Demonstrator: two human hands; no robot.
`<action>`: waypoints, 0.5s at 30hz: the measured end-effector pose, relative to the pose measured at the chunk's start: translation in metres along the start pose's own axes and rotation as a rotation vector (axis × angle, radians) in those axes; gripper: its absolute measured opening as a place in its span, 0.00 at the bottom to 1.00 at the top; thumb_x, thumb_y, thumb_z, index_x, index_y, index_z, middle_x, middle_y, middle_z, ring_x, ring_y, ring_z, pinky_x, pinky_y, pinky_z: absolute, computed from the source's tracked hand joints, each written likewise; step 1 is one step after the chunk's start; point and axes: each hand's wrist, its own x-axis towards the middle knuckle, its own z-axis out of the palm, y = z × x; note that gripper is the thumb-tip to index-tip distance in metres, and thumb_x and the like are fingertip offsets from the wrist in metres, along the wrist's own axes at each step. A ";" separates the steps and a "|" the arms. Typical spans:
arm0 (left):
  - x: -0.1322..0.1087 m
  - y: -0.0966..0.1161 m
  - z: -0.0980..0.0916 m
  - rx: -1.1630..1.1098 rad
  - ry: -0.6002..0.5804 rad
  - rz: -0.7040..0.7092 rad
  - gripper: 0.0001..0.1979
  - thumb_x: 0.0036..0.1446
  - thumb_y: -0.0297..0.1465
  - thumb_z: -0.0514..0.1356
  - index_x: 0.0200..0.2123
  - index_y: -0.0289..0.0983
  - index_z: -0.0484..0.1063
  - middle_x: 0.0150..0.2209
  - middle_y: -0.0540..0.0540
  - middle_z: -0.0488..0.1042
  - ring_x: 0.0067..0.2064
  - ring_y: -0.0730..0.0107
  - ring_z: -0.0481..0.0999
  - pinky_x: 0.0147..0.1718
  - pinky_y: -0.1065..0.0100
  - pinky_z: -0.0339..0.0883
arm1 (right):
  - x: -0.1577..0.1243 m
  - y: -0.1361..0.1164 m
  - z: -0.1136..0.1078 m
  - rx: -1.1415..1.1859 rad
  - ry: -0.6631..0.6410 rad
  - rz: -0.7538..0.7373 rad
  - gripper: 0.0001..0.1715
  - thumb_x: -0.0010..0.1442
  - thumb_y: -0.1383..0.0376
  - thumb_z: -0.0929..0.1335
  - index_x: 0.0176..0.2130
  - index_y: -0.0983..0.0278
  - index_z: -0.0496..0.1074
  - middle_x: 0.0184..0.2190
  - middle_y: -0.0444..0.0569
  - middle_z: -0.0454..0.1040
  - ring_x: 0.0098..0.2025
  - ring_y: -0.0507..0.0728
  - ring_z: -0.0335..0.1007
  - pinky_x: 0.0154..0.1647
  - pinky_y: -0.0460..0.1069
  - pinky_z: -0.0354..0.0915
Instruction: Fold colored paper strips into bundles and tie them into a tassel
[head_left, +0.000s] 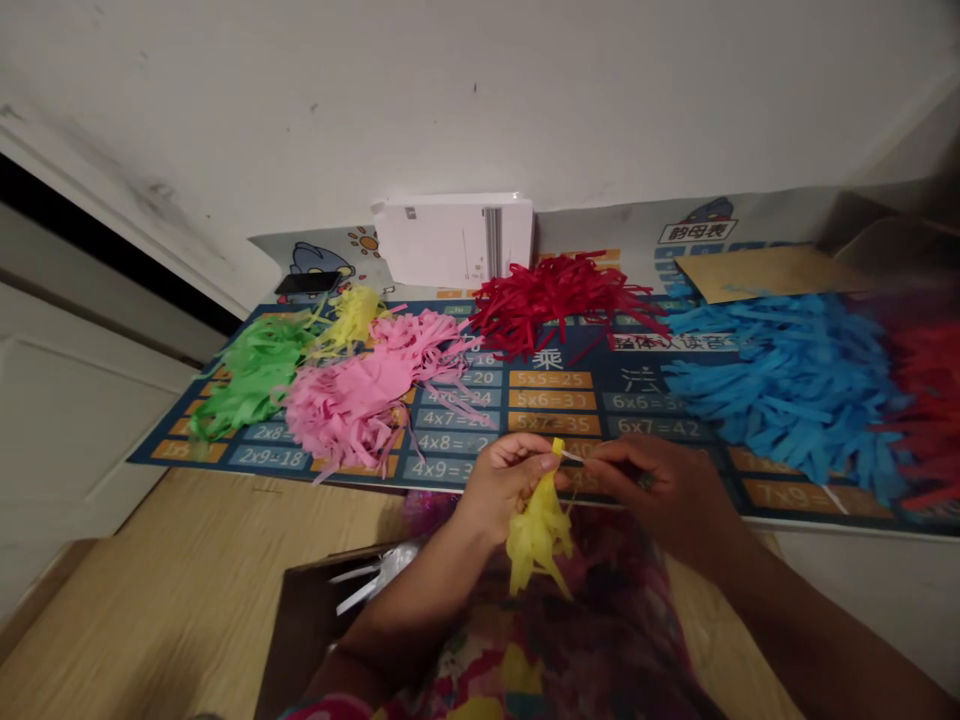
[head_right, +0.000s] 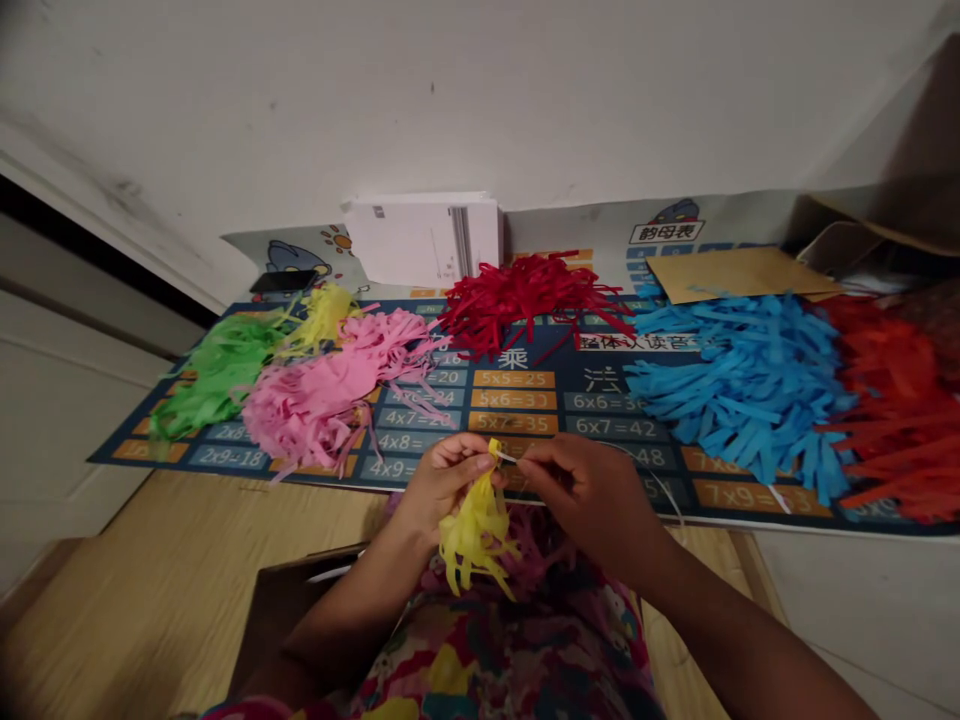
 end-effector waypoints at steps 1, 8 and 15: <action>0.000 0.000 0.000 -0.013 0.002 -0.016 0.27 0.29 0.42 0.79 0.30 0.35 0.73 0.20 0.49 0.79 0.19 0.71 0.76 0.16 0.75 0.68 | 0.000 0.001 0.001 -0.005 0.006 0.001 0.12 0.63 0.59 0.67 0.30 0.58 0.77 0.26 0.43 0.78 0.27 0.54 0.72 0.29 0.48 0.62; 0.000 0.001 0.005 -0.041 0.006 -0.045 0.25 0.29 0.39 0.80 0.28 0.35 0.72 0.19 0.50 0.78 0.17 0.72 0.74 0.16 0.74 0.67 | 0.000 0.000 -0.003 -0.046 -0.030 0.041 0.14 0.64 0.60 0.66 0.30 0.59 0.77 0.27 0.44 0.78 0.29 0.54 0.74 0.31 0.48 0.62; 0.000 -0.007 0.006 0.081 -0.031 0.172 0.20 0.39 0.37 0.77 0.30 0.36 0.72 0.25 0.51 0.79 0.25 0.74 0.77 0.25 0.75 0.68 | 0.002 0.000 0.000 0.075 -0.080 0.101 0.12 0.64 0.57 0.67 0.34 0.58 0.77 0.30 0.44 0.80 0.32 0.56 0.76 0.33 0.48 0.67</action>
